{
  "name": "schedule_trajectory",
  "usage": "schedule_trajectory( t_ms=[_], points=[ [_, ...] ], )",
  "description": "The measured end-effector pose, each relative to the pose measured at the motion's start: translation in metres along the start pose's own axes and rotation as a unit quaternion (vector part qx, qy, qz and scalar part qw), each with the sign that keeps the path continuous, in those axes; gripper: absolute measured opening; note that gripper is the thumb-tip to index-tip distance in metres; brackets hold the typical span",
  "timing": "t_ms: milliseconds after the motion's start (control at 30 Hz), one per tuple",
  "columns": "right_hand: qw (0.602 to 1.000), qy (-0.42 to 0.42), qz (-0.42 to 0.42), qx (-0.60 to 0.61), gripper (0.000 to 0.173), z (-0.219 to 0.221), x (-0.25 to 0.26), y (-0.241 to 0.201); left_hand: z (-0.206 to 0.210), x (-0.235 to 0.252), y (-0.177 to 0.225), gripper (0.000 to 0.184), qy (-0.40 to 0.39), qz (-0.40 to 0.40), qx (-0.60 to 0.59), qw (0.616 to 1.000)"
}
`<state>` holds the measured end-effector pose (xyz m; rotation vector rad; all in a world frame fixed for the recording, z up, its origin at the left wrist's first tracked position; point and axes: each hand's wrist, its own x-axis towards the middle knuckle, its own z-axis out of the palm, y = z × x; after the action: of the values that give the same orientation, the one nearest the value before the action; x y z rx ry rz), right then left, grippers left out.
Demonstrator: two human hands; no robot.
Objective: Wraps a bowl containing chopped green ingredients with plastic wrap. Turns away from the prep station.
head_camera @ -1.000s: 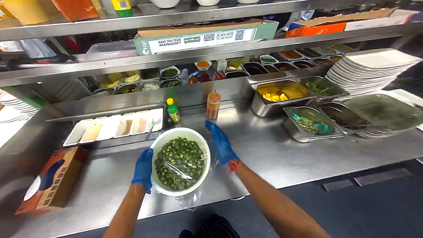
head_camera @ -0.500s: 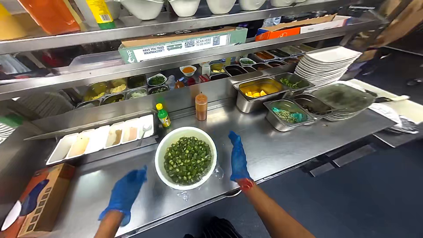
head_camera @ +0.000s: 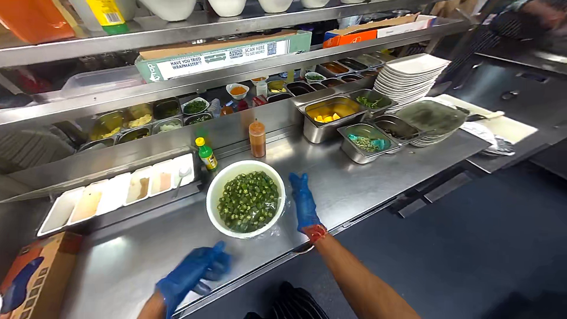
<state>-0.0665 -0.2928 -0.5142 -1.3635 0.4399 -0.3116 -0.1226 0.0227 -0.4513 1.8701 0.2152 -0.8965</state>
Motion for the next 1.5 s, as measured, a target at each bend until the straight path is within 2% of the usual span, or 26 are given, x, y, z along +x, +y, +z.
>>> schedule_trajectory(
  t_ms=[67,100,200,267,333,433,500,533,567,633,667,700,733,833,867,933,1000,1100,1200,1267,1300,1333,1367,1400,1467,1500],
  points=[
    [0.999,0.038,-0.019,-0.017,0.059,-0.008,-0.021,-0.009,-0.013,0.012,-0.001,0.053,0.206,0.077,-0.06,0.974],
    [0.999,0.03,-0.016,-0.016,0.059,-0.005,-0.037,-0.01,-0.012,0.024,0.004,0.055,0.258,0.111,-0.144,0.949],
    [1.0,-0.019,0.011,0.017,0.066,0.025,-0.068,-0.004,0.013,0.053,0.032,0.06,0.22,0.092,-0.357,0.903],
    [0.999,-0.029,0.026,0.015,0.07,0.042,-0.074,-0.001,0.038,0.06,0.046,0.063,0.184,0.061,-0.412,0.89],
    [0.994,-0.058,0.086,-0.02,0.066,0.039,-0.079,-0.001,0.054,0.054,0.052,0.066,0.142,0.034,-0.441,0.885],
    [0.963,-0.158,0.201,-0.088,0.065,0.007,-0.07,-0.005,0.052,0.032,0.036,0.075,-0.011,0.01,-0.346,0.938],
    [0.965,-0.144,0.199,-0.089,0.064,-0.016,-0.062,-0.009,0.024,0.023,0.017,0.081,-0.102,-0.001,-0.179,0.978],
    [0.974,-0.127,0.17,-0.078,0.063,-0.026,-0.063,-0.009,0.007,0.022,0.011,0.079,-0.084,-0.01,-0.101,0.991],
    [0.98,-0.126,0.128,-0.082,0.071,-0.033,-0.066,-0.008,-0.01,0.024,0.007,0.075,-0.021,-0.016,-0.067,0.997],
    [0.974,-0.159,0.056,-0.15,0.112,-0.033,-0.073,0.0,-0.028,0.039,0.008,0.066,0.141,0.005,-0.146,0.979],
    [0.965,-0.175,0.025,-0.196,0.125,-0.027,-0.075,0.01,-0.028,0.045,0.015,0.06,0.173,0.021,-0.212,0.962],
    [0.953,-0.184,-0.001,-0.242,0.128,-0.019,-0.072,0.019,-0.023,0.049,0.025,0.056,0.176,0.032,-0.262,0.948],
    [0.94,-0.181,-0.018,-0.287,0.12,-0.012,-0.066,0.025,-0.013,0.053,0.035,0.054,0.173,0.039,-0.29,0.94],
    [0.925,-0.157,0.026,-0.344,0.058,-0.008,-0.039,0.018,0.018,0.058,0.047,0.047,0.174,0.049,-0.293,0.939],
    [0.927,-0.158,0.049,-0.335,0.043,-0.009,-0.031,0.013,0.024,0.059,0.047,0.044,0.184,0.047,-0.288,0.939],
    [0.941,-0.147,0.097,-0.287,0.023,-0.012,-0.019,0.002,0.03,0.059,0.043,0.041,0.195,0.037,-0.281,0.939],
    [0.969,-0.101,0.138,-0.179,0.014,-0.007,-0.009,-0.006,0.035,0.057,0.043,0.04,0.202,0.033,-0.279,0.938],
    [0.987,-0.044,0.153,-0.019,0.017,0.001,-0.003,-0.011,0.043,0.05,0.047,0.037,0.198,0.032,-0.283,0.938],
    [0.991,-0.105,0.062,0.057,0.036,-0.011,-0.002,-0.007,0.046,0.043,0.046,0.038,0.131,0.033,-0.286,0.949],
    [0.992,-0.114,0.012,0.055,0.042,-0.028,0.005,-0.007,0.034,0.04,0.041,0.036,0.028,0.005,-0.188,0.982],
    [0.996,-0.074,0.01,0.05,0.043,-0.036,0.007,-0.004,0.023,0.042,0.04,0.039,-0.015,-0.014,-0.117,0.993],
    [0.998,-0.024,0.034,0.043,0.044,-0.041,0.006,0.0,0.01,0.046,0.042,0.043,-0.02,-0.028,-0.053,0.998],
    [0.996,0.008,0.079,0.036,0.047,-0.041,0.002,0.002,-0.001,0.052,0.047,0.046,0.025,-0.026,-0.005,0.999],
    [0.99,0.011,0.131,0.04,0.051,-0.038,-0.004,0.001,-0.011,0.063,0.054,0.047,0.109,0.0,0.025,0.994],
    [0.968,-0.018,0.233,0.093,0.061,-0.022,-0.008,-0.006,-0.027,0.097,0.064,0.052,0.256,0.102,0.066,0.959],
    [0.957,-0.026,0.26,0.122,0.066,-0.012,-0.003,-0.009,-0.032,0.116,0.068,0.055,0.278,0.151,0.05,0.947]
  ],
)
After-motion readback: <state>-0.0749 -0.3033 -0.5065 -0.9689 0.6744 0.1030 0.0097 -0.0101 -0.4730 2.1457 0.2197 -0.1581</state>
